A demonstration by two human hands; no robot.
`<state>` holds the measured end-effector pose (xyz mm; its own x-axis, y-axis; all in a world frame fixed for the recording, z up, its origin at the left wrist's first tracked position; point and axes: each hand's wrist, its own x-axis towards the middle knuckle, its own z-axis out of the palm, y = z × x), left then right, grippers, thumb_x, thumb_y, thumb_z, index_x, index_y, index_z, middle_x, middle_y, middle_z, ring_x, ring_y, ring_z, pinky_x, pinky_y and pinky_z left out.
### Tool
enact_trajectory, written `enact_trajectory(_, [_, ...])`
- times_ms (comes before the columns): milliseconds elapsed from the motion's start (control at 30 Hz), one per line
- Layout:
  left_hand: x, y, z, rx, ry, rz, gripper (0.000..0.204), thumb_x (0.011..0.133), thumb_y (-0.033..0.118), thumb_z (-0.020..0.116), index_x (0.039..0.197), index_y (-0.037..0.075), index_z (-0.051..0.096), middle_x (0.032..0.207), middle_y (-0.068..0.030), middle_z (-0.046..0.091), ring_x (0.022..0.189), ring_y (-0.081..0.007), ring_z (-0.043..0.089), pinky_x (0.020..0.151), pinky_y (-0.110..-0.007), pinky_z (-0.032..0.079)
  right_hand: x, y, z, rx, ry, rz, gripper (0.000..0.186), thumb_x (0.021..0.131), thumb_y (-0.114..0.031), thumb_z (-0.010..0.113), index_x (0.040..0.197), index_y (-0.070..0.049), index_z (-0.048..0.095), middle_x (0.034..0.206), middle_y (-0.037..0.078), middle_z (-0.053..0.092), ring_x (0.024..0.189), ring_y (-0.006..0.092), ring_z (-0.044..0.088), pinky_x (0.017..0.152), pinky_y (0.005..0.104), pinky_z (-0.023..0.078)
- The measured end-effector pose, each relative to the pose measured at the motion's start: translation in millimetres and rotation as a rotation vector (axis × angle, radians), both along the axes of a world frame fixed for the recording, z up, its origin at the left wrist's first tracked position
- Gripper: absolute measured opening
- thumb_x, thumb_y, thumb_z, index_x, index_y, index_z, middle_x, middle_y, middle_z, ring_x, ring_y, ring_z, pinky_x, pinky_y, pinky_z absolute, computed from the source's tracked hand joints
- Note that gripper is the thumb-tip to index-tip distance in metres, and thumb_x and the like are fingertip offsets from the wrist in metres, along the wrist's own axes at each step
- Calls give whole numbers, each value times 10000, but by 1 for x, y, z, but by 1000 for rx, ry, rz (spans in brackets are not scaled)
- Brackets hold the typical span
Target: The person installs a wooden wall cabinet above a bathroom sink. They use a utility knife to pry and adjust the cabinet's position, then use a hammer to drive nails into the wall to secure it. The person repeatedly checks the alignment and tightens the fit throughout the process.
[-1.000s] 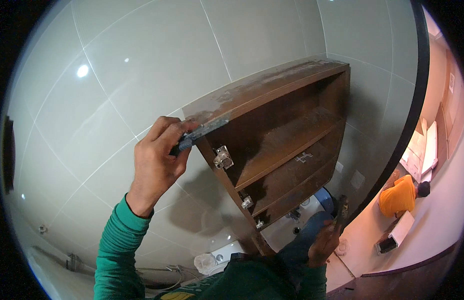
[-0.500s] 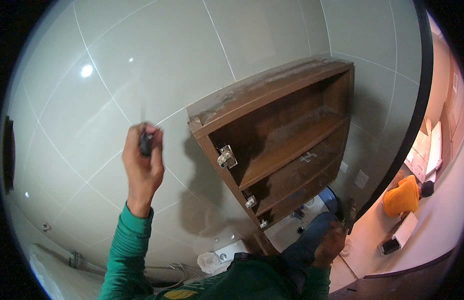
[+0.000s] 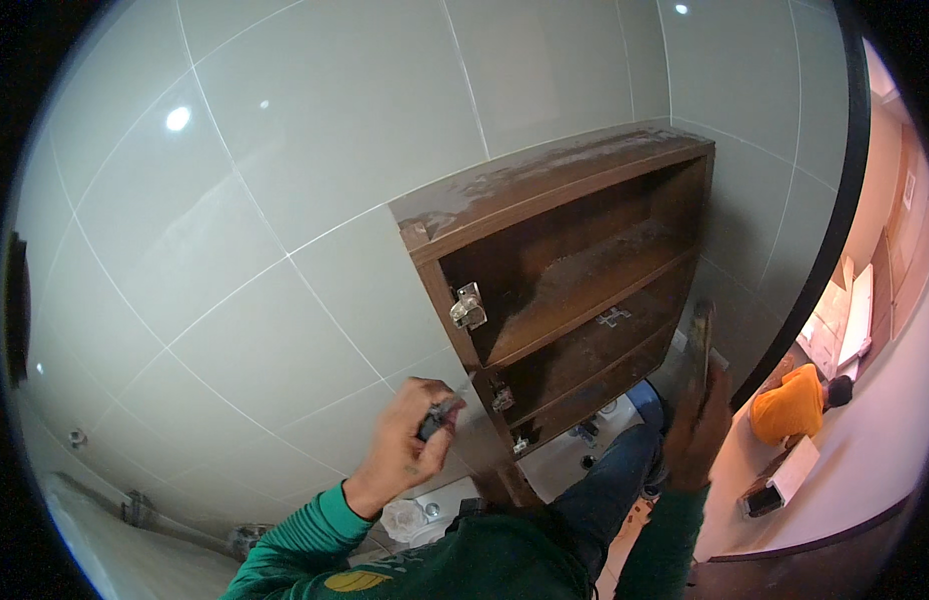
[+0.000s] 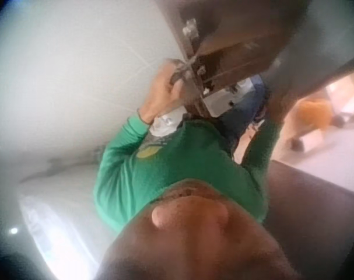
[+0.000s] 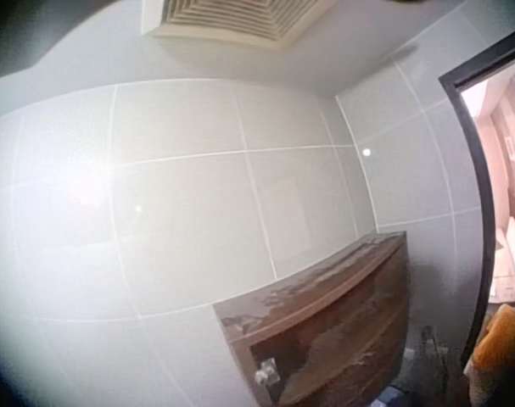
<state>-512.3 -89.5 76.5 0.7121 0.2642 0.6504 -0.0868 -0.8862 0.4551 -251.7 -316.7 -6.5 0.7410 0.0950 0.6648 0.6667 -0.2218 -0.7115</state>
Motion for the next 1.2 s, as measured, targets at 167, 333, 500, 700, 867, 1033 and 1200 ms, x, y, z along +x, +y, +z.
enact_trajectory(167, [7, 18, 49, -31, -292, 242, 137, 939, 76, 686, 1034, -17, 654, 996, -140, 667, 907, -227, 642, 827, -331, 502, 37, 10, 112, -171, -438, 91, 332, 1069, -251, 503, 1305, -47, 617, 1236, 220, 677, 1129, 396, 665, 1003, 478, 510])
enact_trajectory(333, [29, 42, 119, -5, -172, 243, 248, 988, 189, 653, 1076, -38, 602, 962, -127, 632, 855, -178, 571, 784, -317, 475, 53, 47, 207, -388, -699, 153, 305, 1016, -218, 584, 1288, -94, 644, 1120, 170, 698, 1007, 353, 659, 903, 468, 484])
enact_trajectory(500, [8, 51, 136, -87, -32, 123, 250, 1003, 196, 617, 1127, -12, 555, 879, -96, 567, 780, -178, 503, 739, -316, 450, 71, 76, 225, -237, -677, 255, 306, 1043, -259, 572, 1274, -71, 643, 936, 148, 668, 825, 312, 633, 766, 393, 489])
enact_trajectory(700, [-12, 54, 135, 268, 47, 242, 379, 938, 291, 745, 1127, -16, 628, 915, -149, 637, 743, -298, 634, 700, -362, 522, 38, 67, 190, -27, -210, 395, 378, 1101, -327, 485, 1271, -30, 647, 761, 3, 510, 692, 100, 474, 643, 259, 393])
enact_trajectory(867, [-12, 29, 129, 348, 40, 317, 423, 857, 236, 814, 1214, 32, 711, 916, -147, 667, 722, -290, 672, 648, -369, 540, 18, 55, 158, 2, -147, 400, 458, 1098, -390, 478, 1276, 1, 638, 766, 16, 524, 709, 108, 494, 645, 276, 415])
enact_trajectory(1033, [-14, 32, 135, 504, 112, 377, 415, 867, 259, 796, 1234, 76, 730, 910, -112, 688, 686, -257, 676, 617, -387, 541, 13, 48, 143, 62, -136, 392, 498, 1083, -420, 518, 1323, 3, 626, 809, 27, 556, 720, 109, 503, 655, 271, 425])
enact_trajectory(1200, [-14, 37, 143, 516, 104, 364, 395, 879, 263, 785, 1233, 95, 735, 890, -99, 687, 640, -256, 657, 596, -392, 536, 6, 38, 141, 57, -100, 392, 488, 1082, -405, 527, 1358, -12, 616, 834, 41, 581, 729, 116, 515, 665, 278, 445])
